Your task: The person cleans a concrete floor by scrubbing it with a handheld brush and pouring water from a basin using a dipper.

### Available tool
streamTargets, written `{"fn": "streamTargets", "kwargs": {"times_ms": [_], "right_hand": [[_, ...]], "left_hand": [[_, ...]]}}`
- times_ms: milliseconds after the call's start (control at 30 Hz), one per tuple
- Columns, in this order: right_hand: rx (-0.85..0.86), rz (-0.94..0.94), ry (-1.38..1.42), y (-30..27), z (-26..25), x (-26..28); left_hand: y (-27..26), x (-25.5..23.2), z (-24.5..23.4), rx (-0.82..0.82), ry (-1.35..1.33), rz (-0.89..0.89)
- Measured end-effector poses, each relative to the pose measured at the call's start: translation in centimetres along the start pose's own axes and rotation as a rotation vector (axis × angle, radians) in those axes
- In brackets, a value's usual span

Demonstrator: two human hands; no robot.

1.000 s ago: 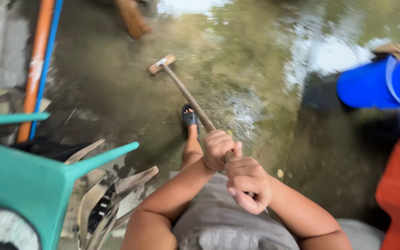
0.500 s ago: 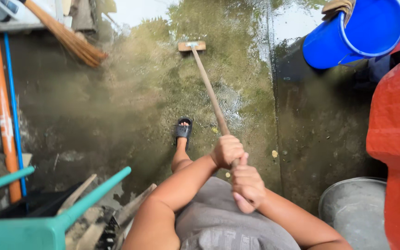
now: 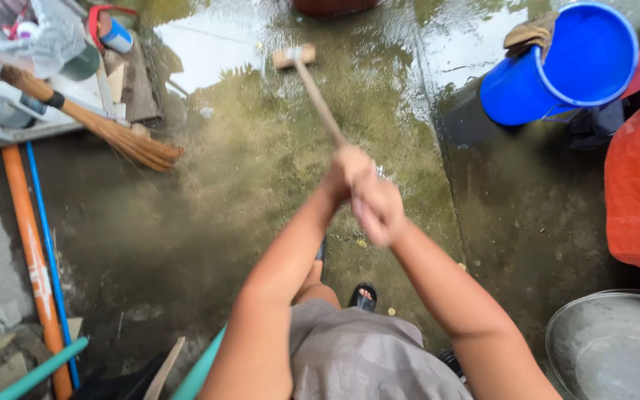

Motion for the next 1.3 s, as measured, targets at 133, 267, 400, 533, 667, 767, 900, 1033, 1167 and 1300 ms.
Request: {"fn": "streamTargets", "kwargs": {"times_ms": [133,267,400,533,667,767,900,1033,1167,1300], "right_hand": [[0.154,-0.06,0.16,-0.1,0.1,11.1],[0.171,-0.169,0.453,-1.0,2.1,10.7],[0.217,-0.095,0.32,-5.6,3.6,4.1],[0.235,0.118,-0.083,-7.7,6.1,-8.5],[0.205,-0.058,0.074,-1.6,9.0,-16.5],[0.118,0.016,0.123,2.2,10.7,-14.4],[0.08,-0.021,0.097,2.3,11.2,-7.3],[0.075,-0.027,0.166,-2.2,9.3,3.9],[0.093,0.04,0.196,-8.3,6.3,17.1],[0.105,0.126,0.256,-14.2,3.9,30.2]], "left_hand": [[-0.6,-9.9,-6.9,-0.021,-0.068,0.036],[-2.2,-9.7,-7.7,0.026,-0.192,0.01],[-6.3,-3.9,-3.6,0.046,-0.155,0.083],[-8.4,6.8,1.4,0.23,0.189,0.116],[-8.0,17.9,0.1,0.013,0.051,0.02],[-7.9,19.2,-1.5,-0.005,0.004,-0.105],[-8.7,13.4,-3.7,-0.044,-0.002,-0.105],[-9.6,0.5,-5.7,-0.039,-0.081,-0.084],[-10.5,-14.8,-7.4,0.009,-0.176,-0.088],[-11.9,-30.4,-9.2,0.009,-0.2,-0.174]]}}
Point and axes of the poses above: each hand's wrist, its own y-axis towards the middle knuckle, its own z-axis out of the palm, x = y × z, the point moved 1 cm from there along y, towards the middle knuckle, and after that the axes turned 9 degrees about y, right-handed, at the moved point
